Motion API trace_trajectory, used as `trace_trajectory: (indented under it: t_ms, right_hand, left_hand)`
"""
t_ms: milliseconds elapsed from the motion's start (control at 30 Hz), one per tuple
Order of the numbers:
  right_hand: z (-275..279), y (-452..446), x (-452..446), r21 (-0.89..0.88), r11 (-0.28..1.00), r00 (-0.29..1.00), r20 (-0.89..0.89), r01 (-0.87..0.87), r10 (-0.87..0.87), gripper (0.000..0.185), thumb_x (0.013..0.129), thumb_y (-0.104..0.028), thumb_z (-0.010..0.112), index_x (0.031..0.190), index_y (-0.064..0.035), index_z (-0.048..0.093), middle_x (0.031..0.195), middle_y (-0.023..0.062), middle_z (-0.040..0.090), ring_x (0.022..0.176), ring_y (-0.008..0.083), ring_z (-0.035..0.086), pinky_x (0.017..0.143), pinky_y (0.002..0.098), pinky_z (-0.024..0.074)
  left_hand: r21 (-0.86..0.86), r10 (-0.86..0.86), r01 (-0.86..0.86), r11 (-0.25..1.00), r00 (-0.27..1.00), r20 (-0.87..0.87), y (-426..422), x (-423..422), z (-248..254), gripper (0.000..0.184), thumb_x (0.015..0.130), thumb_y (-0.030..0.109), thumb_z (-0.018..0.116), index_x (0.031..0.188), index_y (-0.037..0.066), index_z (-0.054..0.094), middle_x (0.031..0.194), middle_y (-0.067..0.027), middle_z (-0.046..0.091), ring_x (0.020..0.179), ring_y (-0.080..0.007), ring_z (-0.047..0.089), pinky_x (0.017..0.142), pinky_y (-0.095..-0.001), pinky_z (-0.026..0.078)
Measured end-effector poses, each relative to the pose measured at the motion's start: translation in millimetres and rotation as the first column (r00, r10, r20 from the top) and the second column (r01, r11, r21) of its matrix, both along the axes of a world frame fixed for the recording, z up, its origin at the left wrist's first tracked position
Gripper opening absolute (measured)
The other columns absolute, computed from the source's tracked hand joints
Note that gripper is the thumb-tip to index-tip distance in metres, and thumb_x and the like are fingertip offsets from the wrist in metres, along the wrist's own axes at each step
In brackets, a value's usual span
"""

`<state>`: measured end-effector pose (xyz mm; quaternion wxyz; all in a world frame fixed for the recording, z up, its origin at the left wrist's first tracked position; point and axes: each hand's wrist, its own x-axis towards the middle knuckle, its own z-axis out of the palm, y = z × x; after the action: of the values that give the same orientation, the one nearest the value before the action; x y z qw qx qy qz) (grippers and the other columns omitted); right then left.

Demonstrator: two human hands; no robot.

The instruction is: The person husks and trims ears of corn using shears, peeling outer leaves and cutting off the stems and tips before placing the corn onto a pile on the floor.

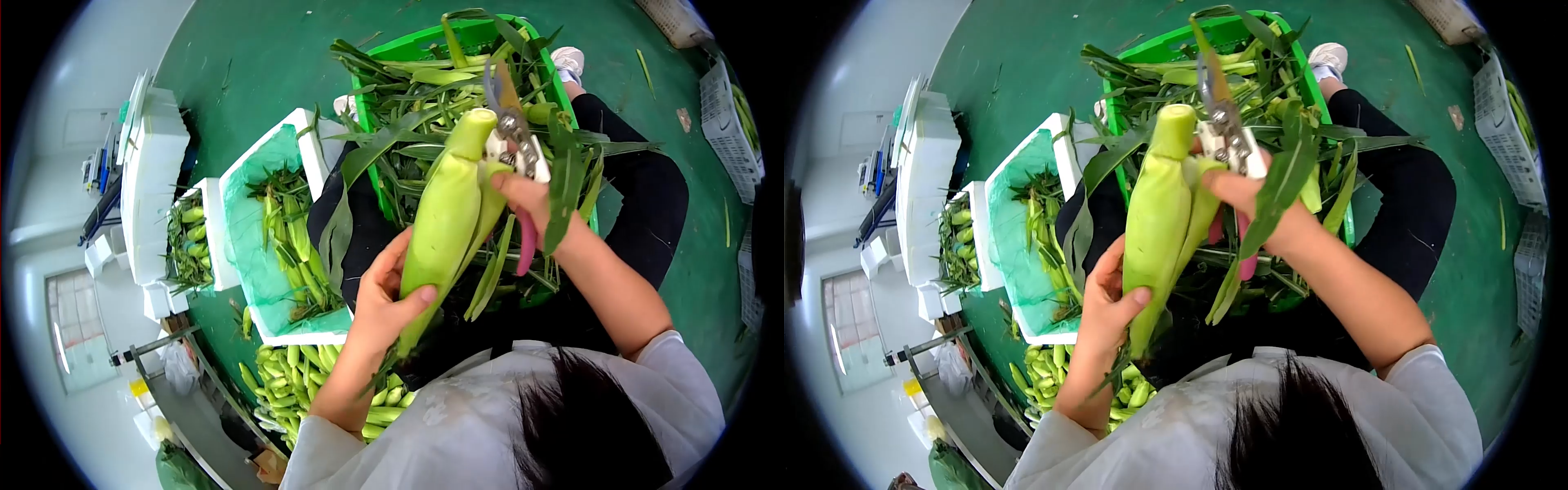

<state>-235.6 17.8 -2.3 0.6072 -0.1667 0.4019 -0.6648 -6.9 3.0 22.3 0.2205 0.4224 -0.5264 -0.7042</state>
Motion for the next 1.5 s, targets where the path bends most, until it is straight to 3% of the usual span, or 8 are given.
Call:
trace_trajectory:
  t_ms: [267, 333, 400, 567, 800, 1033, 1300, 1500]
  right_hand:
    - [5.1, -28.9, -72.1, 0.035, 0.999, 0.611, -0.792, 0.04, 0.004, 0.04, 0.078, -0.024, 0.066, 0.113, -0.0043, 0.059, 0.085, 0.006, 0.064, 0.075, 0.0178, 0.061, 0.069, 0.0316, 0.0495]
    - [4.2, -40.9, -92.5, 0.088, 0.985, -0.106, -0.989, 0.151, 0.104, 0.045, 0.078, -0.025, 0.07, 0.114, -0.001, 0.058, 0.092, 0.0141, 0.066, 0.08, 0.0272, 0.064, 0.074, 0.0365, 0.0512]
    - [11.1, -28.6, -88.1, -0.05, 0.981, -0.178, -0.984, 0.188, -0.016, 0.047, 0.079, -0.026, 0.072, 0.114, 0.0009, 0.056, 0.098, 0.0205, 0.064, 0.085, 0.034, 0.064, 0.078, 0.04, 0.0509]
    - [75.1, 47.2, -31.8, -0.087, 0.968, 0.956, -0.198, -0.237, 0.216, 0.061, 0.077, -0.011, 0.07, 0.132, -0.0008, 0.046, 0.106, 0.0065, 0.061, 0.091, 0.0126, 0.055, 0.081, 0.0254, 0.0452]
    - [7.6, 57.2, 25.1, 0.139, 0.824, 0.835, 0.089, -0.55, 0.542, 0.065, 0.085, -0.029, 0.073, 0.135, -0.0016, 0.043, 0.111, 0.0063, 0.054, 0.101, 0.0135, 0.052, 0.09, 0.0279, 0.0426]
    - [-12.2, 35.3, 26.7, 0.155, 0.927, 0.876, -0.307, -0.34, 0.373, 0.04, 0.081, -0.018, 0.077, 0.111, 0.0013, 0.06, 0.08, 0.0003, 0.06, 0.071, 0.0084, 0.056, 0.066, 0.0243, 0.0467]
    - [-1.8, 65.3, 42.8, 0.182, 0.913, 0.931, 0.079, -0.364, 0.356, 0.041, 0.088, -0.015, 0.062, 0.124, 0.0007, 0.049, 0.085, 0.0084, 0.061, 0.067, 0.0163, 0.059, 0.059, 0.0271, 0.0492]
    - [-5.0, 112.9, 58.2, 0.293, 0.507, 0.579, 0.268, -0.81, 0.77, 0.085, 0.078, -0.012, 0.069, 0.15, -0.0062, 0.024, 0.152, 0.0093, 0.03, 0.138, 0.0239, 0.03, 0.113, 0.044, 0.0237]
  left_hand:
    - [0.535, -0.133, 0.305, 0.788, 0.932, -0.336, -10.3, -3.3, 5.1, 0.071, 0.095, 0.059, 0.037, 0.14, 0.005, 0.042, 0.123, -0.0187, 0.061, 0.074, -0.0208, 0.066, 0.052, -0.028, 0.053]
    - [0.422, -0.053, 0.195, 0.885, 0.944, -0.325, -10.7, -6.3, 3.9, 0.074, 0.094, 0.063, 0.043, 0.139, 0.005, 0.043, 0.127, -0.0186, 0.058, 0.075, -0.0209, 0.066, 0.057, -0.028, 0.054]
    - [0.19, 0.057, 0.018, 0.982, 0.922, -0.384, -21.0, -11.9, -4.7, 0.069, 0.092, 0.055, 0.055, 0.138, 0.004, 0.044, 0.133, -0.0169, 0.054, 0.088, -0.0242, 0.066, 0.071, -0.0328, 0.057]
    - [0.017, 0.344, -0.389, 0.921, 0.792, -0.505, -53.9, -21.9, -2.6, 0.064, 0.086, 0.016, 0.071, 0.141, 0.012, 0.036, 0.137, -0.0067, 0.048, 0.137, -0.0366, 0.039, 0.109, -0.0563, 0.035]
    - [-0.174, 0.385, -0.583, 0.793, 0.702, -0.599, -23.9, -55.3, -11.9, 0.056, 0.092, 0.021, 0.065, 0.139, 0.012, 0.036, 0.142, -0.0103, 0.044, 0.139, -0.0373, 0.036, 0.11, -0.0555, 0.037]
    - [0.192, 0.621, -0.622, 0.759, 0.603, -0.502, -3.2, -58.4, -22.0, 0.046, 0.098, 0.035, 0.056, 0.13, 0.004, 0.045, 0.137, -0.0114, 0.048, 0.131, -0.0305, 0.044, 0.109, -0.0486, 0.04]
    - [0.592, 0.821, -0.579, 0.561, 0.3, -0.485, -21.1, 73.5, -26.2, 0.05, 0.091, 0.047, 0.062, 0.121, 0.008, 0.053, 0.116, -0.0128, 0.062, 0.112, -0.0297, 0.057, 0.102, -0.0482, 0.043]
    - [0.244, 0.926, -0.911, -0.332, -0.364, -0.097, 118.8, 441.1, -93.5, 0.034, 0.09, 0.04, 0.059, 0.099, 0.007, 0.054, 0.08, -0.0096, 0.06, 0.068, -0.0245, 0.057, 0.065, -0.0369, 0.053]
